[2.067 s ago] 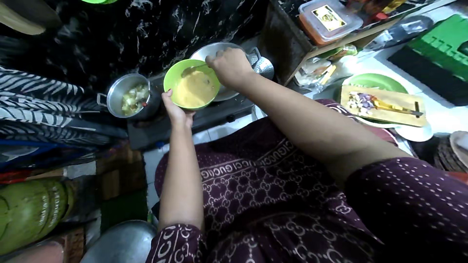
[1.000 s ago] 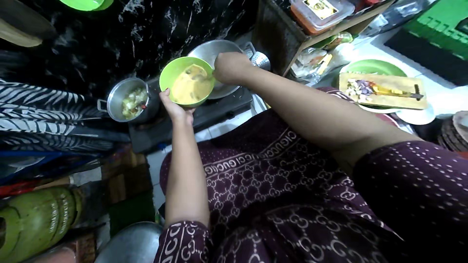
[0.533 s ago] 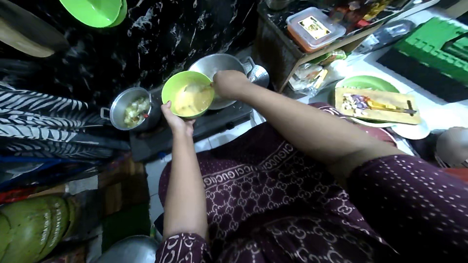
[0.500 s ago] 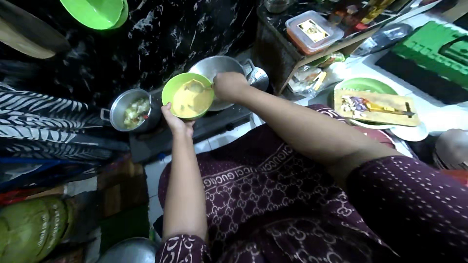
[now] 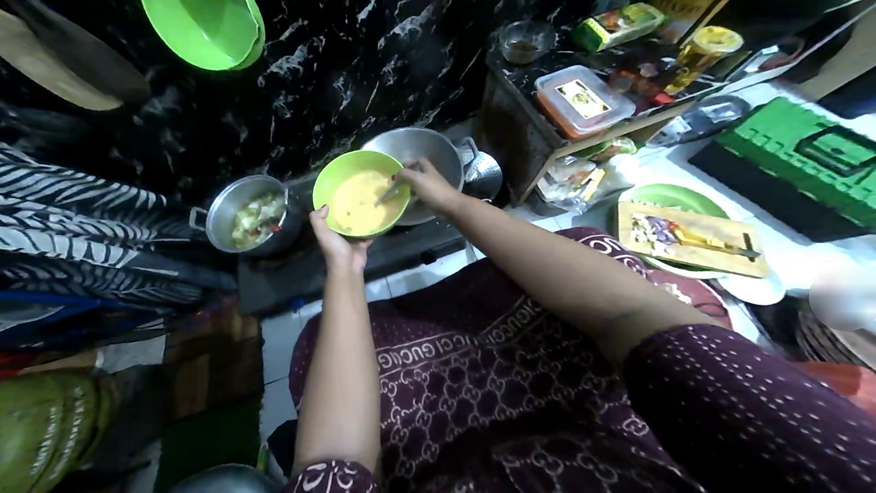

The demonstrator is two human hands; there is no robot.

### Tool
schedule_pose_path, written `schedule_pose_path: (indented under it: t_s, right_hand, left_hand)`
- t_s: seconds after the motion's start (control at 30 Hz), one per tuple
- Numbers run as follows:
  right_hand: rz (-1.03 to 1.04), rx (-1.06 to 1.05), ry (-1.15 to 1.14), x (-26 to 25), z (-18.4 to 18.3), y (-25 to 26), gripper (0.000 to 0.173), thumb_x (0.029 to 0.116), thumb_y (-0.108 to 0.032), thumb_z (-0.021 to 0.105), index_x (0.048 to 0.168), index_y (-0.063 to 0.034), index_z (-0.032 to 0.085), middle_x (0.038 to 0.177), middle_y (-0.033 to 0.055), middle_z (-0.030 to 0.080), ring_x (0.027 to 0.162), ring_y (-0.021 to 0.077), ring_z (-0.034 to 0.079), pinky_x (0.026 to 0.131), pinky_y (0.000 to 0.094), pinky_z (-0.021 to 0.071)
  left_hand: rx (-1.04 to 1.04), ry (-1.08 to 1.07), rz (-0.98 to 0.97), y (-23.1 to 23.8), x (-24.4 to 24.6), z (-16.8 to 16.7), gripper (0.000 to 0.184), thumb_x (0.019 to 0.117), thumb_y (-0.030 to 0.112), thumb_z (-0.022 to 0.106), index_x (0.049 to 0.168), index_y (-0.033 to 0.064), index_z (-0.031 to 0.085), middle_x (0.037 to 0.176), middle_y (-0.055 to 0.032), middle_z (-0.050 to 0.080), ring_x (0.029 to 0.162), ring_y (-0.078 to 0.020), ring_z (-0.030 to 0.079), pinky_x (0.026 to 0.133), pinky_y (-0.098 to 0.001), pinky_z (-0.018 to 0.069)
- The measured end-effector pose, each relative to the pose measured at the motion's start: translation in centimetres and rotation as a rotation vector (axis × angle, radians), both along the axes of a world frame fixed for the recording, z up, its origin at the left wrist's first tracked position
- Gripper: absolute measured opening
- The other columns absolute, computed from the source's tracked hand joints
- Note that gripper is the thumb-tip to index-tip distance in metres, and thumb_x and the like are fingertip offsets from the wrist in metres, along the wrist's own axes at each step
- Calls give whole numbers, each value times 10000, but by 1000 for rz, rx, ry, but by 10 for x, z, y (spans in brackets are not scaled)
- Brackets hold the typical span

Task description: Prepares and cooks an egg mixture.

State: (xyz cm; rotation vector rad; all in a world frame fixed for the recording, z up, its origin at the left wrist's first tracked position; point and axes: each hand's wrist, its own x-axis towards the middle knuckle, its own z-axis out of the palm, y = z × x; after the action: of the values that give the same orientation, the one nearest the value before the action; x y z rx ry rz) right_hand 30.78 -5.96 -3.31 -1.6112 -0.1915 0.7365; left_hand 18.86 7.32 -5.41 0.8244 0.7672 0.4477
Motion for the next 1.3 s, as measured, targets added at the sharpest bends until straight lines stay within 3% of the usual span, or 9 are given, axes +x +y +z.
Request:
schedule_pose_path:
  t_s: [0.1,0.37,0.43,0.5,0.7,0.9,1.03,1.17,1.3]
  right_hand:
    - [112,203,335,4,-14,4,499,1074,-495,387,1379,-132,539,1199,142,680,1035,272,695,831,469,605]
    - [-17,194,367,10,-10,7,410,1090,-386,347,1299,-107,562,1095,127,696,936,247,706,776,430,611]
    - [-59,211,327,18,-13,8,393,1091,-369,332,1284,-108,554,1070,117,693,916,235,704,751,420,608]
    - [-78,217,247,33,-22,8,409,1090,-361,327,1338,-102,523,1133,126,678,984,244,691,795,443,603]
    - [-210,124,173,76,-47,12,476,1087,-406,314,1406,-100,492,1225,150,656,1047,286,676,816,500,595]
    - [-312,67,16,123,-86,7,521,1068,-339,361,1539,-116,334,1366,157,593,1167,282,639,897,501,581]
    - [-410,-43,-10,139,-98,4,548,1051,-319,399,1565,-165,288,1396,158,567,1153,292,629,855,504,571]
    - [-483,-75,-58,146,-106,0,580,1069,-318,385,1600,-153,222,1478,154,520,1262,290,592,961,514,552]
    - [-533,-132,-37,150,-107,-3,622,1041,-322,414,1610,-186,204,1482,177,510,1247,334,593,895,560,557]
  left_hand:
    - [-36,-10,-47,-1,1,-2,572,1008,596,325,1423,234,481,1383,-151,589,1178,-381,616,842,-627,534]
    - [25,130,-198,12,3,-5,806,929,831,336,1532,303,426,1537,-95,495,1365,-373,507,1008,-682,456]
    - [57,153,-62,15,3,-10,804,968,751,398,1593,251,330,1630,-118,353,1439,-393,410,1055,-676,414]
    - [91,183,103,20,2,-11,691,1030,618,417,1573,198,349,1644,-142,301,1437,-400,399,1039,-644,438]
    - [284,164,329,35,0,3,539,1077,340,461,1542,88,358,1573,-186,374,1380,-355,457,1025,-563,467]
    - [390,160,357,44,1,1,445,1056,290,490,1431,51,488,1466,-169,500,1293,-305,530,974,-523,491]
    - [414,156,373,50,2,-1,416,1047,262,492,1404,50,518,1427,-158,535,1283,-292,543,973,-514,500]
    - [412,156,365,51,4,0,426,1046,270,488,1404,41,516,1442,-155,503,1268,-277,535,966,-483,499]
    - [413,144,363,50,9,-2,414,1049,270,469,1385,37,532,1416,-151,531,1263,-273,544,956,-490,500]
